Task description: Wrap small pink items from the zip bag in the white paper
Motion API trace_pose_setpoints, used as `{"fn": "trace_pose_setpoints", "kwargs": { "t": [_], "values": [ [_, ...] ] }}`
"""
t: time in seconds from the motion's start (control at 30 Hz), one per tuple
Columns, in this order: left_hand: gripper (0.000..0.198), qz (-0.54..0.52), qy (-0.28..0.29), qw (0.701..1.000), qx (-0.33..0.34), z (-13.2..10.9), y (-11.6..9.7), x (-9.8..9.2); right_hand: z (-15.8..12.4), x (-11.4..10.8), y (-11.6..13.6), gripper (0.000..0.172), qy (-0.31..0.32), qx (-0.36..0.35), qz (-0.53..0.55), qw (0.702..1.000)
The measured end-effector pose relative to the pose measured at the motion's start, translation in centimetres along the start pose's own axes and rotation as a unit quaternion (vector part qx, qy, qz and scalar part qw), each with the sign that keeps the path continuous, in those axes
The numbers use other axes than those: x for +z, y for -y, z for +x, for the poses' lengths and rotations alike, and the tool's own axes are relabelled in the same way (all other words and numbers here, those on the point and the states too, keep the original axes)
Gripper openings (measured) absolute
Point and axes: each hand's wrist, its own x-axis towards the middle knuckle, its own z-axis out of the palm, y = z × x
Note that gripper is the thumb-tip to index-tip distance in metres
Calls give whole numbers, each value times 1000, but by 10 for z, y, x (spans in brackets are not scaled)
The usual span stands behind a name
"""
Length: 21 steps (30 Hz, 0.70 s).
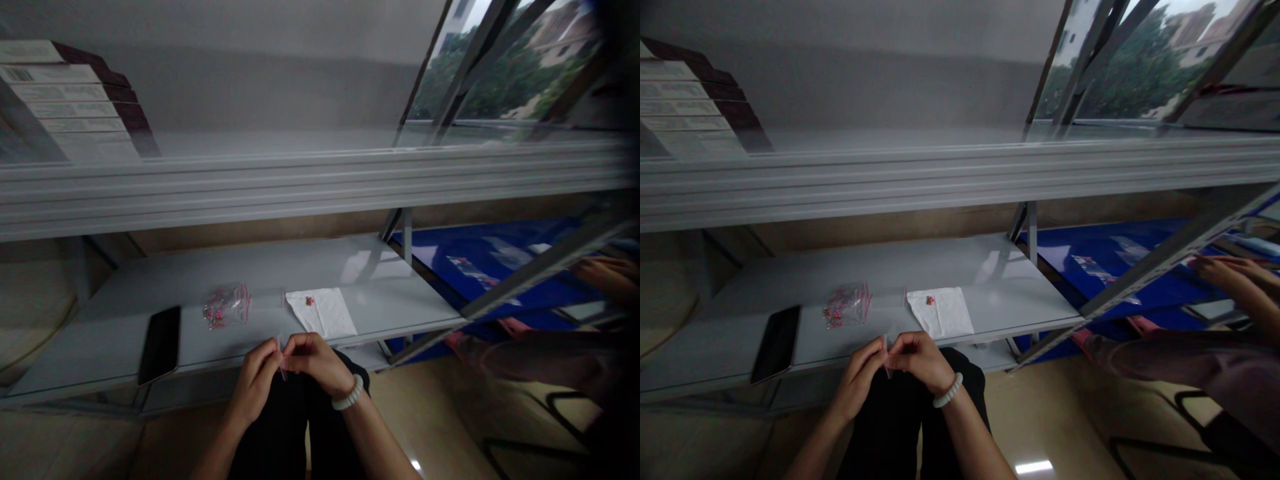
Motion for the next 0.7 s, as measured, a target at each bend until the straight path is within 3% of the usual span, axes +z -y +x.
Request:
{"fn": "trace_pose_setpoints", "kwargs": {
  "t": [0.17, 0.33, 0.57, 0.7],
  "values": [
    [33, -7, 6, 1000, 1, -1, -1, 2, 0, -3, -6, 16, 11, 38, 41, 998],
    [21, 56, 32, 998, 25, 1, -2, 0, -2, -2, -6, 14, -15, 45, 37, 998],
    [15, 121, 47, 990, 60, 1, -4, -4, -14, 5, -7, 3, -107, -68, -140, 982],
    [16, 139, 43, 986, 78, -1, -7, -3, -22, 11, -1, 12, -141, -73, -251, 955]
  ]
}}
